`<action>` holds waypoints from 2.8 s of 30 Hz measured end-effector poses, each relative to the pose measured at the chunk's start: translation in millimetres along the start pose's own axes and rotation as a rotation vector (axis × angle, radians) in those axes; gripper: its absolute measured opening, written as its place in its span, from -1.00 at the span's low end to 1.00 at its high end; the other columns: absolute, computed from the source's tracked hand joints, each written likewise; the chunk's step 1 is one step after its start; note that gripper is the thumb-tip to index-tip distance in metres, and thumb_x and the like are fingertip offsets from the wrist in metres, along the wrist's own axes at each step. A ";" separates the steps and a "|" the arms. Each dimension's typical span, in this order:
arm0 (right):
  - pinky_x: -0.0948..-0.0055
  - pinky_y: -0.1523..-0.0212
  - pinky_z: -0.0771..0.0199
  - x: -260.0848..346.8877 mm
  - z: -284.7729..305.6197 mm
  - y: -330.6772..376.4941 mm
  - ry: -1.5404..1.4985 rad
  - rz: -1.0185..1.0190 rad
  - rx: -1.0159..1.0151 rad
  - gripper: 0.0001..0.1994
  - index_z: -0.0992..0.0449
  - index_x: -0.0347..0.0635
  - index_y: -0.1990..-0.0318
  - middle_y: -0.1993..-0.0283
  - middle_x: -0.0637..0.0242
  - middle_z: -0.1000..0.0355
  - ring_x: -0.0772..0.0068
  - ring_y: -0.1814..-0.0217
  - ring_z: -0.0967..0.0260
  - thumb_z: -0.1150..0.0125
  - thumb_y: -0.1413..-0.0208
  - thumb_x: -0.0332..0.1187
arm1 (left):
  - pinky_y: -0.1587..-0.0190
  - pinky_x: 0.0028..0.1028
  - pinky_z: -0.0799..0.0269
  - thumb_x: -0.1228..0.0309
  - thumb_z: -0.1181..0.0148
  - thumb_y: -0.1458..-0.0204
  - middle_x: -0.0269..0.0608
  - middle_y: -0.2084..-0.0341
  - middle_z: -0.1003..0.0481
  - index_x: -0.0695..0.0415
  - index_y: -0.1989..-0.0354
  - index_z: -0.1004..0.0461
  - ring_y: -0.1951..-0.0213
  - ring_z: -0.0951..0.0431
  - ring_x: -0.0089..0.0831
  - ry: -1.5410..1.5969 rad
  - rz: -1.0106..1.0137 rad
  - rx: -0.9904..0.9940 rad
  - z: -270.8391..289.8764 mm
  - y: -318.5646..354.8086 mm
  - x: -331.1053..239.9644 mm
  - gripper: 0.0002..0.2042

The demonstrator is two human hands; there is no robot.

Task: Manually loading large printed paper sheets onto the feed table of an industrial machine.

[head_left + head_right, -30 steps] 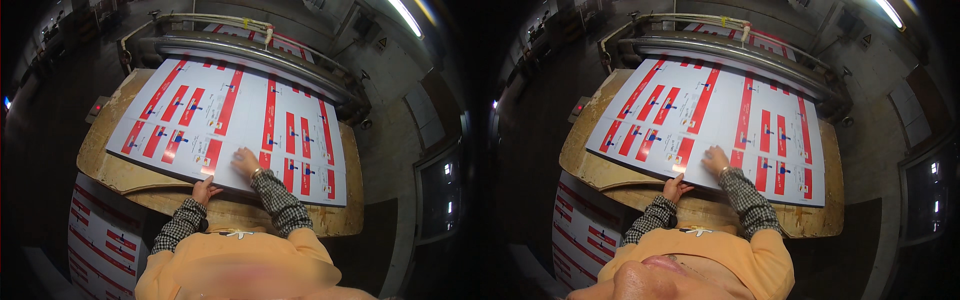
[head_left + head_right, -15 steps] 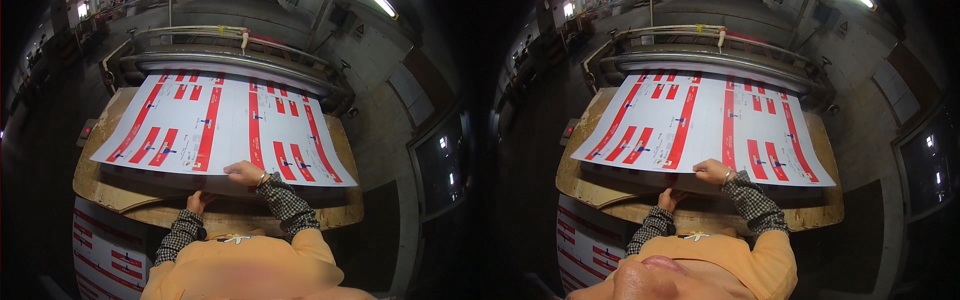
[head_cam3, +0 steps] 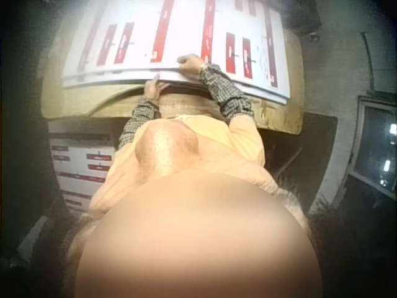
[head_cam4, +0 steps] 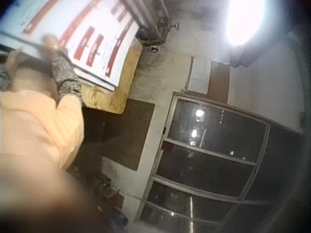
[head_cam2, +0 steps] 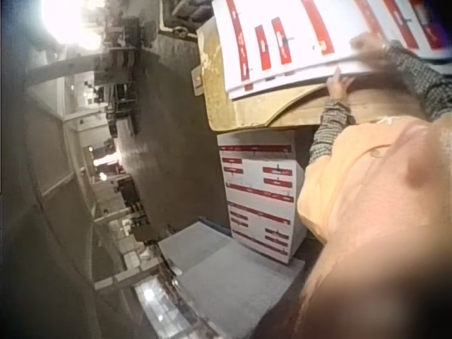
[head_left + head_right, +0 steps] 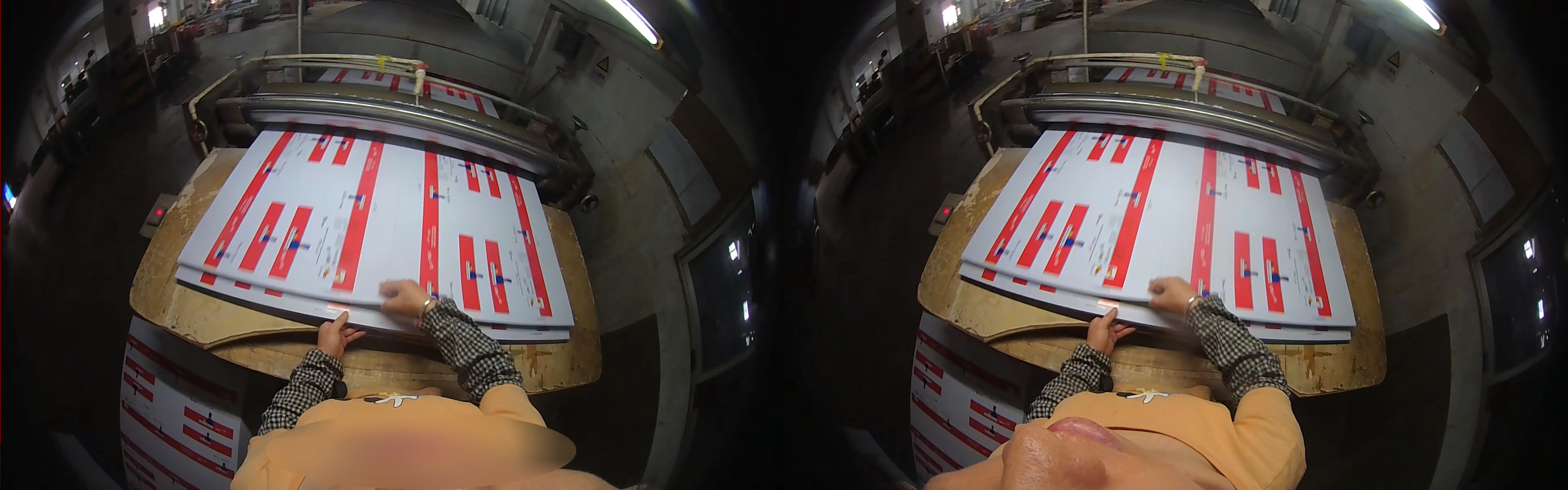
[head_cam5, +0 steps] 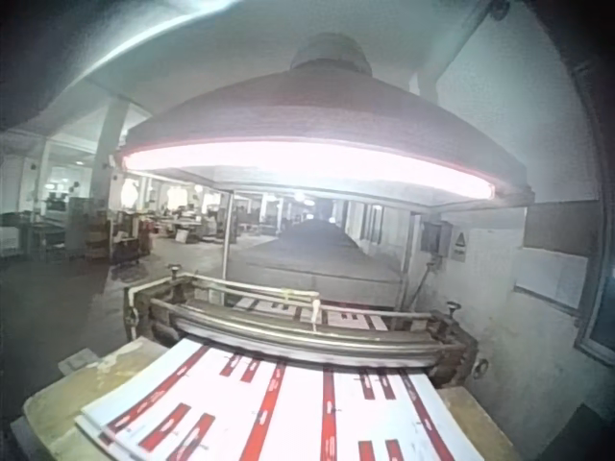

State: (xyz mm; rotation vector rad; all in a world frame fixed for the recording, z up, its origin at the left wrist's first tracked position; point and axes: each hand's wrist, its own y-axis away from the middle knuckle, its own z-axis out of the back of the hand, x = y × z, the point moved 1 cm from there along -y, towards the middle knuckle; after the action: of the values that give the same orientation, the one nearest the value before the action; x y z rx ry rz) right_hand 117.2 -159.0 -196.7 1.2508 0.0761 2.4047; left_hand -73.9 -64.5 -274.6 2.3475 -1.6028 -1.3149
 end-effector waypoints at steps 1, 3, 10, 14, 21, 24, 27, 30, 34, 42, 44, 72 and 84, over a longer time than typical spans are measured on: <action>0.44 -0.03 -0.27 -11.9 -1.0 -10.4 0.002 0.002 0.003 -0.58 -0.45 -0.34 0.20 0.04 0.06 -0.35 0.18 -0.02 -0.30 -0.22 0.27 -0.27 | 0.24 -0.22 -0.48 0.38 0.06 -0.06 -0.03 0.25 -0.43 0.31 0.12 -0.28 0.24 -0.49 -0.20 0.003 -0.003 -0.002 -7.3 1.8 -2.6 -0.72; 0.47 -0.09 -0.19 -16.7 0.8 -28.7 0.299 -0.029 -0.406 -0.55 -0.46 -0.30 0.19 0.07 0.09 -0.37 0.22 -0.13 -0.20 -0.24 0.26 -0.21 | 0.23 -0.24 -0.48 0.37 0.07 -0.07 -0.04 0.26 -0.44 0.31 0.12 -0.28 0.24 -0.50 -0.22 -0.032 -0.027 0.044 -15.9 6.6 -10.2 -0.72; 0.25 -0.25 0.08 23.0 -34.2 33.3 0.710 0.187 0.002 -0.21 -0.20 -0.20 -0.11 -0.22 -0.11 0.03 -0.15 -0.28 0.16 -0.33 0.40 -0.15 | 0.30 -0.34 -0.50 0.48 0.00 0.04 -0.04 0.33 -0.47 0.34 0.20 -0.33 0.30 -0.52 -0.29 -0.001 -0.035 0.034 -0.9 5.5 -0.4 -0.76; 0.29 -0.23 0.04 13.4 -8.2 24.8 0.441 0.139 0.150 -0.35 -0.30 -0.25 -0.02 -0.20 -0.10 -0.02 -0.05 -0.28 0.10 -0.27 0.36 -0.27 | 0.02 -0.14 -0.33 0.52 0.01 0.07 0.02 0.21 -0.43 0.38 0.12 -0.30 0.13 -0.44 -0.16 0.010 -0.006 0.156 3.0 2.9 0.4 -0.69; 0.46 0.08 -0.35 57.2 32.3 33.4 0.126 0.234 -0.065 -0.70 -0.47 -0.31 0.22 0.16 0.02 -0.41 0.20 0.11 -0.39 -0.05 0.15 -0.38 | 0.00 -0.06 -0.31 0.40 0.27 -0.09 0.01 0.12 -0.36 0.29 0.06 -0.28 0.09 -0.40 -0.16 0.006 -0.019 0.015 -3.5 3.7 0.9 -0.68; 0.44 0.01 -0.32 49.1 16.5 42.0 0.127 0.273 -0.018 -0.69 -0.45 -0.38 0.23 0.09 0.02 -0.38 0.17 0.05 -0.36 -0.07 0.17 -0.39 | 0.01 -0.06 -0.33 0.39 0.35 -0.10 0.00 0.14 -0.36 0.28 0.04 -0.25 0.08 -0.39 -0.16 -0.015 -0.008 -0.013 -4.8 1.3 4.8 -0.66; 0.45 0.00 -0.31 29.3 -0.1 44.6 0.087 0.186 0.015 -0.67 -0.45 -0.39 0.23 0.05 0.03 -0.36 0.19 0.02 -0.34 -0.10 0.20 -0.39 | 0.04 -0.07 -0.36 0.42 0.35 -0.10 0.01 0.16 -0.37 0.29 0.05 -0.24 0.11 -0.41 -0.16 0.009 0.017 -0.060 -3.0 -0.6 6.8 -0.68; 0.48 -0.03 -0.28 23.6 -3.2 38.8 0.103 0.130 0.085 -0.66 -0.46 -0.37 0.22 0.03 0.04 -0.34 0.22 0.00 -0.33 -0.13 0.22 -0.40 | 0.12 -0.16 -0.43 0.42 0.22 -0.09 0.01 0.22 -0.40 0.32 0.09 -0.26 0.20 -0.47 -0.21 0.023 -0.028 -0.036 -6.6 6.9 3.8 -0.72; 0.48 -0.03 -0.28 9.2 4.7 -1.2 0.088 0.000 0.008 -0.64 -0.44 -0.32 0.18 0.03 0.04 -0.34 0.25 -0.01 -0.32 -0.13 0.24 -0.43 | 0.18 -0.24 -0.46 0.36 0.05 -0.05 0.03 0.22 -0.41 0.38 0.14 -0.26 0.19 -0.47 -0.19 -0.012 0.009 -0.002 -6.7 7.3 -3.9 -0.69; 0.16 -0.24 0.13 21.4 -29.3 17.7 0.587 0.153 0.004 -0.24 -0.21 -0.19 -0.09 -0.19 -0.11 -0.02 -0.13 -0.28 0.16 -0.33 0.33 -0.07 | 0.23 -0.33 -0.49 0.43 0.01 -0.01 -0.05 0.28 -0.45 0.35 0.16 -0.30 0.24 -0.50 -0.28 -0.011 -0.008 0.006 -4.7 6.5 -6.3 -0.72; 0.18 -0.24 0.10 22.3 -30.5 26.6 0.707 0.175 0.028 -0.14 -0.12 -0.18 -0.14 -0.22 -0.13 0.04 -0.14 -0.28 0.16 -0.39 0.42 -0.15 | 0.25 -0.34 -0.49 0.45 -0.01 0.01 -0.04 0.27 -0.45 0.35 0.16 -0.30 0.24 -0.50 -0.27 -0.023 -0.026 0.008 -2.4 3.5 -1.4 -0.73; 0.38 -0.16 -0.10 -32.7 1.1 -37.9 0.218 0.051 -0.301 -0.53 -0.43 -0.26 0.12 -0.01 0.00 -0.30 0.13 -0.18 -0.12 -0.23 0.25 -0.23 | 0.22 -0.33 -0.49 0.34 0.07 -0.08 -0.07 0.29 -0.45 0.35 0.18 -0.29 0.27 -0.51 -0.30 -0.009 -0.016 0.026 -5.4 -1.3 -2.5 -0.71; 0.30 -0.18 -0.07 16.3 -6.3 23.5 0.618 0.234 0.007 -0.36 -0.27 -0.25 -0.05 -0.16 -0.09 -0.09 -0.03 -0.22 -0.03 -0.27 0.28 -0.23 | 0.14 -0.27 -0.43 0.48 -0.03 0.02 -0.07 0.27 -0.45 0.35 0.19 -0.34 0.18 -0.47 -0.27 -0.013 -0.025 0.146 -5.9 7.8 -3.6 -0.76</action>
State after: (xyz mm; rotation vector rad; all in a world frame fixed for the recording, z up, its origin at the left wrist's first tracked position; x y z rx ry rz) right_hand 95.9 -173.1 -182.3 0.4973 0.1248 2.9115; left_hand -76.5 -68.0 -265.1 2.4523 -1.7351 -1.2606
